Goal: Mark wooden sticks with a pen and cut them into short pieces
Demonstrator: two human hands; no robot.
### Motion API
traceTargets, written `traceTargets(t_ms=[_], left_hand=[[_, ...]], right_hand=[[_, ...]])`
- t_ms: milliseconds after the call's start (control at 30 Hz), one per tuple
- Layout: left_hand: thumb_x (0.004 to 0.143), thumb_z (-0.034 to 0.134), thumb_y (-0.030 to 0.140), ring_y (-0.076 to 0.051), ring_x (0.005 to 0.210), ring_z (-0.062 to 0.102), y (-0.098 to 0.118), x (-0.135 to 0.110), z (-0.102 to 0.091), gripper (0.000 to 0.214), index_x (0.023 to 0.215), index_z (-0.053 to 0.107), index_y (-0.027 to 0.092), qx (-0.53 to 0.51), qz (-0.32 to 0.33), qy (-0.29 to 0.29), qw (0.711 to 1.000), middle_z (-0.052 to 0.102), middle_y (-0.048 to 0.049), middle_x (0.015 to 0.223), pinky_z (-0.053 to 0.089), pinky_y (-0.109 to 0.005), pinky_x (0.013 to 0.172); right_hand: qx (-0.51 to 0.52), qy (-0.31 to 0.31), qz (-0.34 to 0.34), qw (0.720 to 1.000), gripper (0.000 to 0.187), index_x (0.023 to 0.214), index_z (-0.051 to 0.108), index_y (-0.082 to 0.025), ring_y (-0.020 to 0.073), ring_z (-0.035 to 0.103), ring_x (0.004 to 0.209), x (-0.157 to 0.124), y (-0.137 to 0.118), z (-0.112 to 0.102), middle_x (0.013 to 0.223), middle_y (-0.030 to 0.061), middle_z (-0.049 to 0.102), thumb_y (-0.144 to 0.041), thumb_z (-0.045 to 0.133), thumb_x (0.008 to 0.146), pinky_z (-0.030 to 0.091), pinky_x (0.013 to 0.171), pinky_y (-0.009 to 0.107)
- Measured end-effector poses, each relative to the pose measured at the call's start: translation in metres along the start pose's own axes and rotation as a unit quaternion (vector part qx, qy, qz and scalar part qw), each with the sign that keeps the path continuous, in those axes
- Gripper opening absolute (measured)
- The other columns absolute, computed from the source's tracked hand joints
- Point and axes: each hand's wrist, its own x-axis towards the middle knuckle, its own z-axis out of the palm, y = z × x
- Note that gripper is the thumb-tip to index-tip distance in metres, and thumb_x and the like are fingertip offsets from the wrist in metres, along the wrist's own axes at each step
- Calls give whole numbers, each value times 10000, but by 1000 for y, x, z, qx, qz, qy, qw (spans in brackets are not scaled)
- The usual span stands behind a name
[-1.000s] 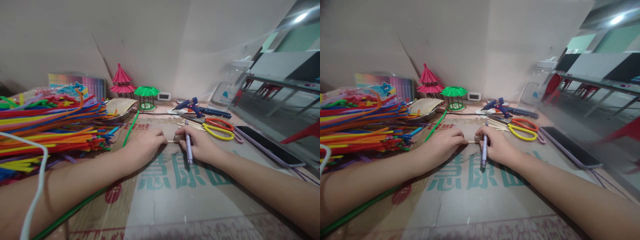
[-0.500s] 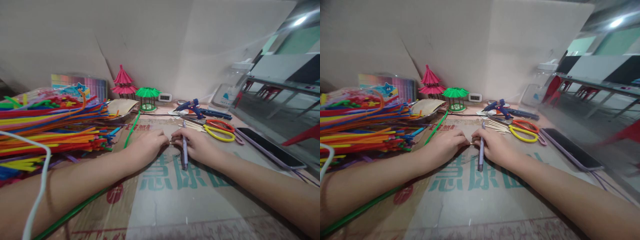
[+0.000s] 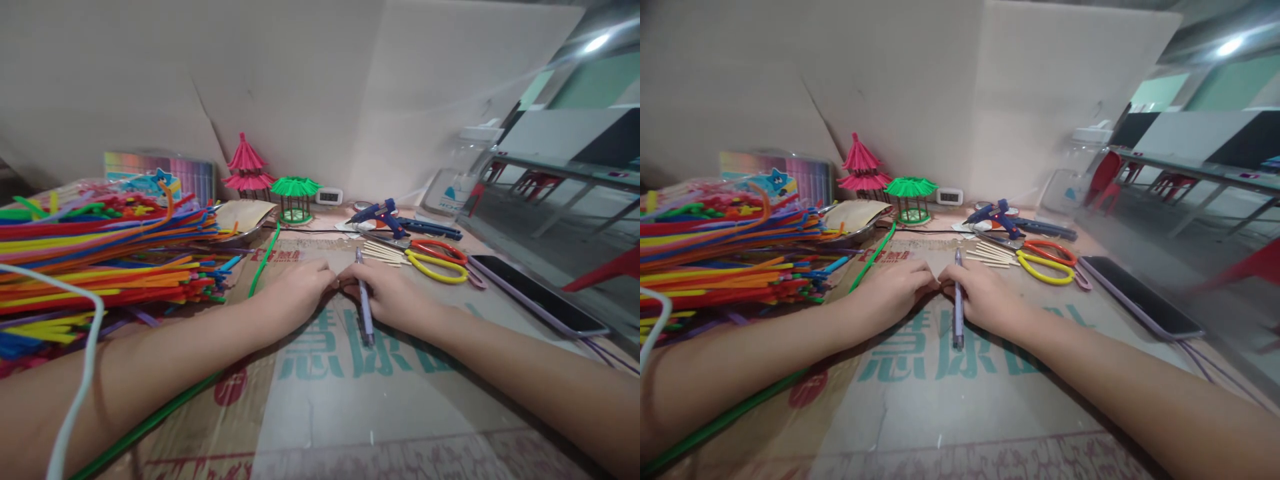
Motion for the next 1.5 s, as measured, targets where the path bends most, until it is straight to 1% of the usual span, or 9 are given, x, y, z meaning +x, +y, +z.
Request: traceTargets(t_ms=[167, 267, 500, 667, 767, 900, 1100, 1267, 1500], left_hand=[[918, 553, 140, -188, 842, 630, -1, 1, -1, 173, 906, 720, 183, -7, -20, -14, 1000, 680, -37, 884, 452, -291, 719], [915, 553, 143, -207, 869, 642, -1, 0, -3, 185, 956, 727, 187, -2, -37, -22, 999, 703, -46, 908, 466, -310, 745], [936, 554, 201, -220, 863, 641, 7, 2, -10, 191, 870, 731, 169, 6, -50, -45, 998, 696, -61, 884, 477, -323, 756], [910, 572, 160, -226, 910, 647, 9, 5, -9, 159, 912, 731, 166, 6, -57, -55, 997, 707, -62, 913, 483, -328, 807], [913, 564, 168, -220, 890, 649, 7, 6, -7, 169, 901, 732, 174, 8, -55, -55, 997, 705, -57, 911, 485, -326, 797], [919, 551, 174, -223, 863, 646, 8, 5, -7, 182, 874, 726, 162, 14, -55, -53, 997, 695, -67, 881, 482, -327, 775], [915, 558, 157, -221, 873, 644, 10, 6, -11, 174, 890, 730, 145, 20, -53, -66, 996, 701, -77, 896, 477, -313, 770], [928, 549, 175, -221, 843, 643, 11, 7, -14, 191, 873, 728, 141, 25, -51, -71, 996, 702, -74, 868, 472, -314, 751], [917, 550, 150, -201, 834, 634, 9, 4, -10, 176, 879, 722, 154, 26, -47, -62, 997, 690, -65, 889, 464, -294, 736]], right_hand=[[4, -16, 94, 995, 69, 861, 618, -201, 167, 567, 688, 3, 0, -4, 737, 7, 644, -150, 583, 832, 393, 629, 260], [3, -15, 114, 993, 68, 851, 610, -205, 157, 548, 641, 2, 1, -6, 687, -9, 622, -152, 575, 827, 376, 602, 253], [49, 25, 60, 997, 100, 941, 632, -201, 154, 567, 684, 3, 0, 1, 774, 7, 653, -193, 564, 869, 409, 653, 253], [29, 22, 69, 997, 86, 855, 616, -199, 159, 546, 670, 4, 7, 1, 710, -4, 611, -135, 575, 813, 388, 635, 254], [44, 30, 77, 996, 83, 904, 621, -194, 151, 553, 654, 2, 7, 0, 722, -3, 630, -167, 573, 842, 398, 628, 249], [74, 1, 43, 996, 92, 931, 627, -201, 158, 582, 723, 2, 1, 0, 799, 12, 664, -194, 569, 860, 420, 680, 257], [70, -4, 88, 994, 105, 808, 564, -213, 133, 505, 580, 1, -1, 0, 635, -43, 572, -111, 560, 783, 362, 585, 240], [78, 12, 88, 993, 83, 893, 599, -212, 136, 527, 614, 3, 0, 2, 687, -32, 601, -165, 557, 838, 393, 611, 242], [76, 7, 90, 993, 104, 793, 540, -211, 127, 493, 566, 0, 3, -1, 625, -50, 553, -113, 565, 770, 361, 562, 232]])
